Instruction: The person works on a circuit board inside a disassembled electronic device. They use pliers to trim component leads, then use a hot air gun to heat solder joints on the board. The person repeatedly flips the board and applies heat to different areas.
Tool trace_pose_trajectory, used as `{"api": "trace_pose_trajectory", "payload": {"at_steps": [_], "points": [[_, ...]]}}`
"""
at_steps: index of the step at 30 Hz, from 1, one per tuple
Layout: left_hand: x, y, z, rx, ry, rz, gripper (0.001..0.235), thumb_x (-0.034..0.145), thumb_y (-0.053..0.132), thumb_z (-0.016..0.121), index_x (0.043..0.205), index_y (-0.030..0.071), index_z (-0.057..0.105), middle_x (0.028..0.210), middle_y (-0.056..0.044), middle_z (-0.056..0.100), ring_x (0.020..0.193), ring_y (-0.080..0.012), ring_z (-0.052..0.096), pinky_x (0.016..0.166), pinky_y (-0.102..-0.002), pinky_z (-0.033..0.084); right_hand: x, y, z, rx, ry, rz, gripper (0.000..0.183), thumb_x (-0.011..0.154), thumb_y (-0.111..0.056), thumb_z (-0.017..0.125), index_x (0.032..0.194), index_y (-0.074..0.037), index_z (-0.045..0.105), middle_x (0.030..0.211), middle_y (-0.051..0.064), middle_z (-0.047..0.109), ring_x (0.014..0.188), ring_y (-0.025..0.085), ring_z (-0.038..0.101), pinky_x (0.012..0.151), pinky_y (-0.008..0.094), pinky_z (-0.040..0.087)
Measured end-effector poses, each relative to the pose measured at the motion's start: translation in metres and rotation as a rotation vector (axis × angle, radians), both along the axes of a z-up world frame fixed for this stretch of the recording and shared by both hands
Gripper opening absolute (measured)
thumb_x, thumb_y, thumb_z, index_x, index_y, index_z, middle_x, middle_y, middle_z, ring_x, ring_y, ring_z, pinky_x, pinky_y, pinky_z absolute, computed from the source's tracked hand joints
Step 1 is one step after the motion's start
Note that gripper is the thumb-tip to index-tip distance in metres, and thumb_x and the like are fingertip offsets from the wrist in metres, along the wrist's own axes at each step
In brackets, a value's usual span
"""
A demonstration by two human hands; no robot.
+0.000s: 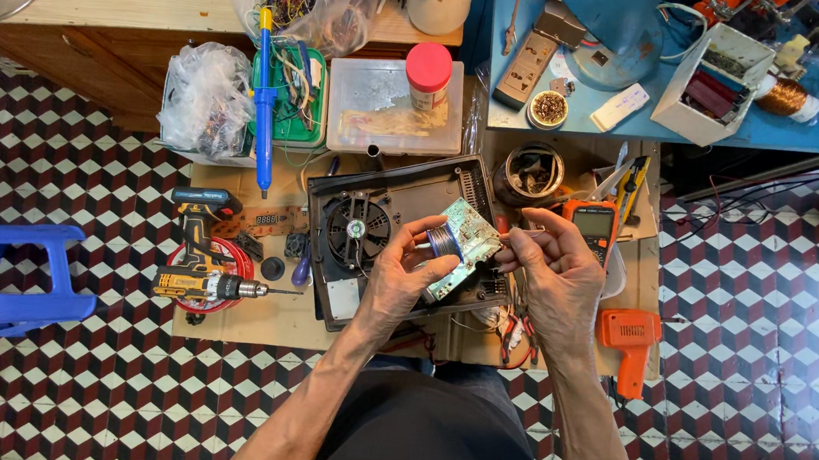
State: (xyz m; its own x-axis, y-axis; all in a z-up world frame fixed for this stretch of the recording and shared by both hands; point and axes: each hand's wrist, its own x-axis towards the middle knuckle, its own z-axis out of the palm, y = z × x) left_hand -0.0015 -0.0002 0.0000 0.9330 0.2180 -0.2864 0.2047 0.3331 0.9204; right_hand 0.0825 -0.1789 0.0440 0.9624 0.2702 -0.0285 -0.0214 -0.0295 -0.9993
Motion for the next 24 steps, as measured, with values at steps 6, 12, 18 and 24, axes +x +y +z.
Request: {"api": "trace_pose_trajectory", "payload": {"at_steps": [6, 12, 18, 24], "points": [[0.003, -0.003, -0.004, 0.13, 0.044, -0.022, 0.067, 0.081, 0.035, 0.08, 0.14, 0.014, 0.056, 0.121, -0.013, 0.069, 0.104, -0.0194, 0.072, 0.087, -0.031, 0.062, -0.004, -0.004, 0.003, -0.001, -0.037, -0.036, 0.029, 0.1, -0.005, 0.066, 0.128, 0.001, 0.062, 0.093, 0.011, 0.074, 0.083, 0.013, 0.074, 0.073, 0.024, 0.062], [0.005, -0.006, -0.004, 0.297, 0.13, -0.054, 0.059, 0.08, 0.036, 0.079, 0.132, 0.013, 0.063, 0.106, -0.011, 0.075, 0.093, -0.0174, 0.074, 0.077, -0.031, 0.063, -0.006, -0.002, 0.0, -0.01, -0.056, -0.076, 0.026, 0.099, -0.006, 0.068, 0.124, 0.001, 0.063, 0.092, 0.011, 0.074, 0.082, 0.013, 0.074, 0.073, 0.024, 0.063], [0.006, -0.006, -0.004, 0.331, 0.162, -0.062, 0.059, 0.078, 0.039, 0.077, 0.128, 0.012, 0.064, 0.102, -0.009, 0.073, 0.087, -0.0159, 0.072, 0.071, -0.03, 0.063, -0.003, -0.002, 0.001, -0.071, -0.08, -0.105, 0.024, 0.1, -0.007, 0.067, 0.122, 0.001, 0.064, 0.093, 0.012, 0.076, 0.082, 0.014, 0.075, 0.072, 0.024, 0.063], [0.005, -0.005, 0.005, 0.401, 0.113, -0.068, 0.055, 0.08, 0.037, 0.077, 0.125, 0.008, 0.064, 0.102, -0.008, 0.071, 0.09, -0.0158, 0.07, 0.075, -0.031, 0.06, 0.003, -0.007, -0.003, 0.0, -0.051, -0.142, 0.021, 0.102, -0.006, 0.066, 0.121, 0.002, 0.064, 0.095, 0.012, 0.075, 0.082, 0.014, 0.074, 0.072, 0.024, 0.062]]}}
